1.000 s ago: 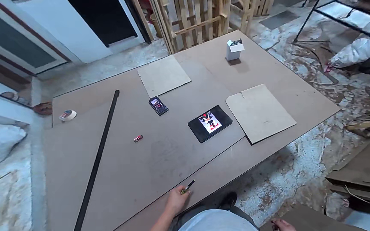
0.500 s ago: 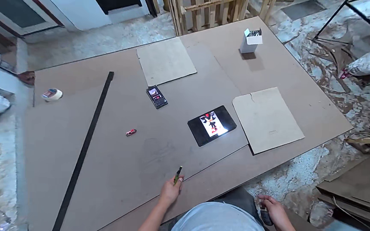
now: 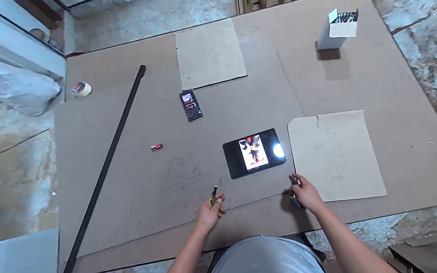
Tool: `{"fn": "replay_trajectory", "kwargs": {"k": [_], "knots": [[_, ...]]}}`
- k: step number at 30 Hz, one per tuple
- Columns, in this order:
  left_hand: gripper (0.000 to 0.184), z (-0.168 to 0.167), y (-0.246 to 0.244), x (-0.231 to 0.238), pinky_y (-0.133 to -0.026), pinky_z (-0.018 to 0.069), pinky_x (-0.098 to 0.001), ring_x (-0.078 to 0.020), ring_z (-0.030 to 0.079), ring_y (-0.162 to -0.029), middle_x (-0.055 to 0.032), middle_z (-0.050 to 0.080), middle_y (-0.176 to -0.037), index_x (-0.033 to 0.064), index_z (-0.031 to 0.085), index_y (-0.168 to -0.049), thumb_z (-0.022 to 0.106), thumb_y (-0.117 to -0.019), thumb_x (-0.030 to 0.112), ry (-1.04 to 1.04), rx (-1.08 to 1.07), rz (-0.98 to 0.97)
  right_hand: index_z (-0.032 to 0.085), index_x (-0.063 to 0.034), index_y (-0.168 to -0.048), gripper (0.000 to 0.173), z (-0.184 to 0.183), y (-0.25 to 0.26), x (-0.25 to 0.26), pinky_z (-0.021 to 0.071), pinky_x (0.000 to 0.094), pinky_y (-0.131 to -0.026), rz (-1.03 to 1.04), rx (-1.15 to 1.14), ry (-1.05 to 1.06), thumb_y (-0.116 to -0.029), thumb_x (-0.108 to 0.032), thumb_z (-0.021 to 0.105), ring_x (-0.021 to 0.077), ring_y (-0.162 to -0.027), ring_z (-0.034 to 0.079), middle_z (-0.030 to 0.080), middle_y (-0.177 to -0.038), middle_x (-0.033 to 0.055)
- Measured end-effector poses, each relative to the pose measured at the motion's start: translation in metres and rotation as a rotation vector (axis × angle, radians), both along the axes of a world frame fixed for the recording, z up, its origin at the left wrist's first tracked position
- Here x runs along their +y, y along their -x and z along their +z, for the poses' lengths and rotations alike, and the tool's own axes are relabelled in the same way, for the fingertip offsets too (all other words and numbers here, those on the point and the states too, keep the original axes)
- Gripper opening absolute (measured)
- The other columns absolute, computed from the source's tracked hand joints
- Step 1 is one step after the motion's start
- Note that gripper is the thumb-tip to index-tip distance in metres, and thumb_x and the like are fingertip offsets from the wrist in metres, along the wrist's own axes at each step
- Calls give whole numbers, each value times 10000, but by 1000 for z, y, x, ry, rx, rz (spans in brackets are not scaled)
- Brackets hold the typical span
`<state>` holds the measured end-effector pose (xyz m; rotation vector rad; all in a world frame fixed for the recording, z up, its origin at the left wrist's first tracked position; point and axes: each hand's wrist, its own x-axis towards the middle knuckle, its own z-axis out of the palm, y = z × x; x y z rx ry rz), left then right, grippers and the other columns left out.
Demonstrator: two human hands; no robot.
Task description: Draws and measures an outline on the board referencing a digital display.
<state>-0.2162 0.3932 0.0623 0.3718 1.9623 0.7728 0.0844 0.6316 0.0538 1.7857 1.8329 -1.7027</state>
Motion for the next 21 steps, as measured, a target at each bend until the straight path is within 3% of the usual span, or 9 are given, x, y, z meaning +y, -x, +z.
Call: {"fn": "replay_trajectory", "kwargs": {"k": [5,6,8,11,16,21], "knots": [[330,-7,-31,32,-776,645,-403,-231,756,-867,-105,728,-1218,82,601,-1391,442,-1116,175,-36,-55,189,432,-219,-1579,616,-25,25,54,569,568,-846,58,74,23,-979,-248,571,284,-927,711,727,-1105,134],[340,-8,-35,39,-806,642,-407,-233,753,-914,-97,704,-1284,84,585,-1413,443,-1115,165,-63,-70,218,432,-232,-1580,616,-28,26,58,567,567,-850,77,86,37,-979,-244,564,280,-933,711,726,-1129,131],[377,-15,-41,52,-883,627,-421,-238,732,-1048,-72,627,-1430,82,531,-1468,438,-1106,136,-141,-104,238,424,-268,-1588,618,-29,25,64,563,566,-830,102,106,58,-985,-235,558,277,-896,706,731,-1077,128],[411,-19,-44,70,-941,604,-436,-250,706,-1125,-80,643,-1398,82,480,-1506,448,-1098,120,-191,-118,245,412,-297,-1594,615,-27,22,66,555,534,-720,129,128,74,-1002,-212,552,254,-753,671,720,-918,107],[348,-24,-38,80,-908,614,-437,-268,724,-1063,-104,689,-1303,58,544,-1427,432,-1103,114,-172,-74,291,436,-357,-1577,606,-33,18,67,551,490,-672,122,130,81,-1006,-187,552,212,-684,651,707,-823,58],[367,-21,-33,78,-833,639,-440,-287,746,-976,-142,688,-1274,49,518,-1460,418,-1115,125,-143,-112,316,401,-344,-1600,630,-29,21,59,554,497,-696,124,111,57,-1004,-206,551,211,-710,661,716,-859,60]]}}
